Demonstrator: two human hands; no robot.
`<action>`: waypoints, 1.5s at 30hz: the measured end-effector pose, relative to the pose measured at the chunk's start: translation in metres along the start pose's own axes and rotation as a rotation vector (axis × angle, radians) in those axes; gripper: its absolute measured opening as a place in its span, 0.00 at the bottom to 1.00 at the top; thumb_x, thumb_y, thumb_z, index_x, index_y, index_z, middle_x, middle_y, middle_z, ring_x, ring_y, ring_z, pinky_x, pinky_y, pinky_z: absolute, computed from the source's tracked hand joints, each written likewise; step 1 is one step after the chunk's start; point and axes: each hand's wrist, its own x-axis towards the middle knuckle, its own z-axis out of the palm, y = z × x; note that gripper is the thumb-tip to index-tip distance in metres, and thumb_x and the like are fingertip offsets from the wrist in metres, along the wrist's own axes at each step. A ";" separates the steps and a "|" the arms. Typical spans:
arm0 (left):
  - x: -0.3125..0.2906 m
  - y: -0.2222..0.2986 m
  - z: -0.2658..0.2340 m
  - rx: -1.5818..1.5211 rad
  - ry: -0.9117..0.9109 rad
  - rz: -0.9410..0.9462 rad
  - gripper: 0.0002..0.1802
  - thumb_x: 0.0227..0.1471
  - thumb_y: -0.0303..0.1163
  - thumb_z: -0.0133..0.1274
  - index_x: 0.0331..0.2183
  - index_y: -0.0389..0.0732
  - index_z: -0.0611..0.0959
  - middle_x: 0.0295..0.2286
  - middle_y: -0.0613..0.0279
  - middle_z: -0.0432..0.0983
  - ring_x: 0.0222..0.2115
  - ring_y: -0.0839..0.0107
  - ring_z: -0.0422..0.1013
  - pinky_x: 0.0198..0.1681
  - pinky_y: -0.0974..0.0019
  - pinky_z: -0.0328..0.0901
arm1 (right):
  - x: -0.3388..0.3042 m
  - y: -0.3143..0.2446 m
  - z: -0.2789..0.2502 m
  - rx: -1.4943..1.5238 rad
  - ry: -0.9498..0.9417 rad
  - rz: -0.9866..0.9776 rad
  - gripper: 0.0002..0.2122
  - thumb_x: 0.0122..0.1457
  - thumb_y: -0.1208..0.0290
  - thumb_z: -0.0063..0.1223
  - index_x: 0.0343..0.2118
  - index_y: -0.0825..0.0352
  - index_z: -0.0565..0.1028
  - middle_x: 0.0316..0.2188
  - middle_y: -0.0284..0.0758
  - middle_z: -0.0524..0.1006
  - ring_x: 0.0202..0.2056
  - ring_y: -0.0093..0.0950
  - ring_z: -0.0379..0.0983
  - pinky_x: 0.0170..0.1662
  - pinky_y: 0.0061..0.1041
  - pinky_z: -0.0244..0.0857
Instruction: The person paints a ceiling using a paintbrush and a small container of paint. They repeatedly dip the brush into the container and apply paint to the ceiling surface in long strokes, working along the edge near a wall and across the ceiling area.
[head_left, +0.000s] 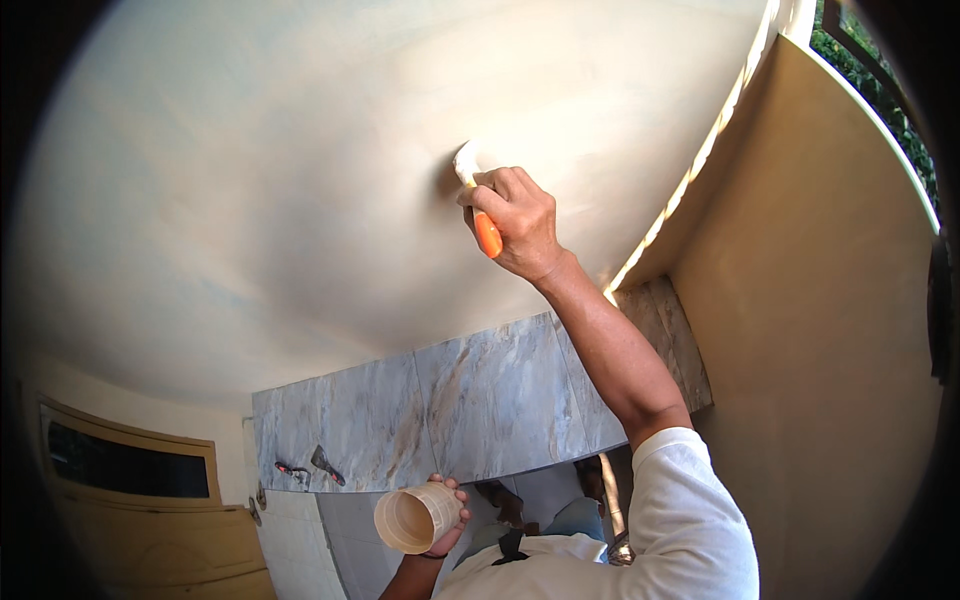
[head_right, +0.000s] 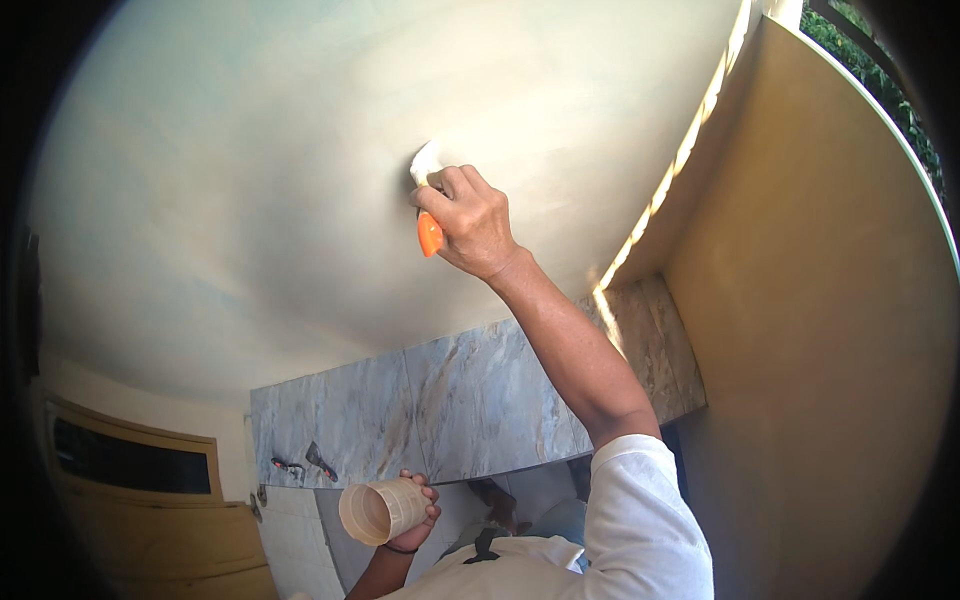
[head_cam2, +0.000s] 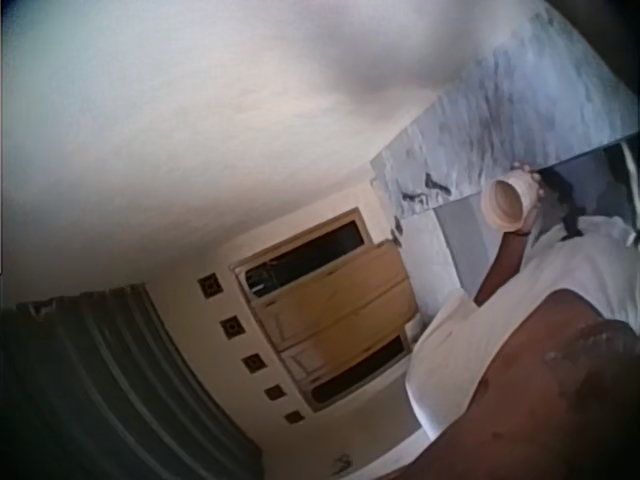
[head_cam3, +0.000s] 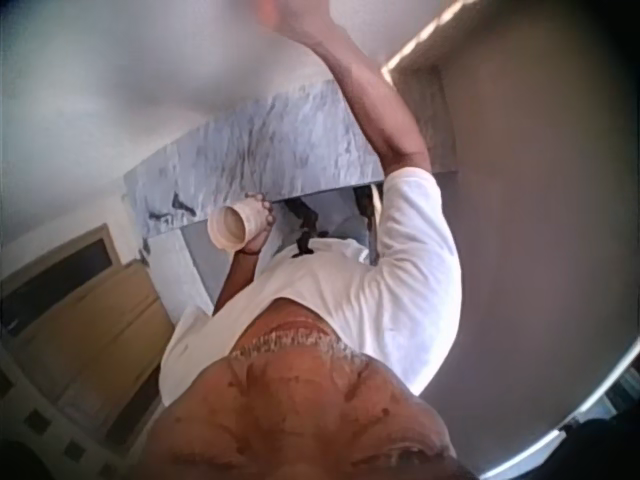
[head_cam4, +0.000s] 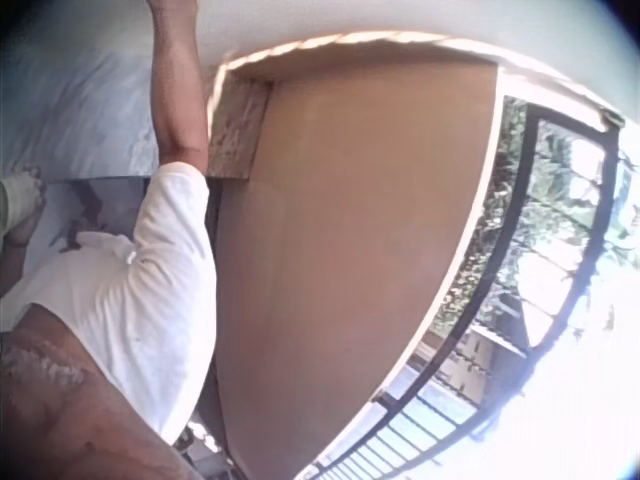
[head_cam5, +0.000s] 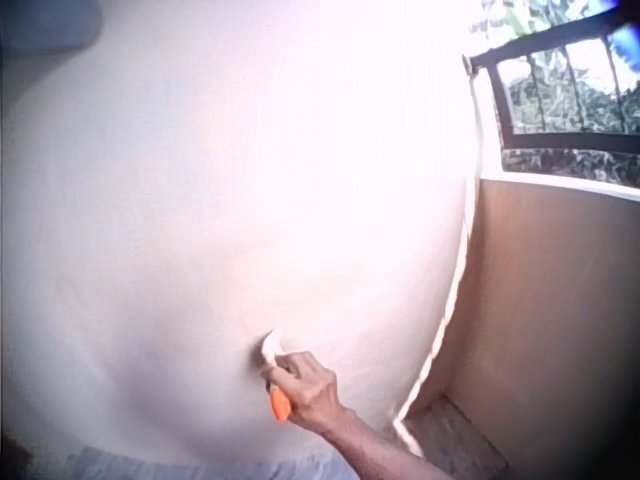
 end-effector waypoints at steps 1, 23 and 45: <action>0.003 0.000 0.006 0.004 -0.023 -0.002 0.27 0.59 0.49 0.57 0.56 0.49 0.76 0.53 0.58 0.71 0.55 0.55 0.68 0.53 0.46 0.67 | 0.009 0.001 -0.010 0.172 -0.008 0.064 0.07 0.51 0.79 0.64 0.31 0.57 0.80 0.29 0.32 0.77 0.30 0.28 0.76 0.32 0.27 0.73; 0.032 0.001 0.012 0.015 -0.104 0.033 0.25 0.62 0.47 0.55 0.57 0.48 0.76 0.53 0.58 0.71 0.56 0.54 0.68 0.54 0.45 0.68 | 0.037 0.051 -0.028 -0.191 0.406 0.074 0.10 0.46 0.79 0.67 0.32 0.59 0.82 0.35 0.36 0.81 0.37 0.35 0.79 0.39 0.32 0.74; 0.016 0.001 0.008 -0.034 -0.096 0.086 0.26 0.61 0.46 0.55 0.57 0.48 0.76 0.54 0.57 0.72 0.55 0.54 0.69 0.54 0.45 0.67 | 0.015 0.150 -0.115 -0.227 0.654 0.281 0.07 0.55 0.85 0.65 0.34 0.66 0.82 0.36 0.35 0.82 0.39 0.29 0.79 0.45 0.28 0.74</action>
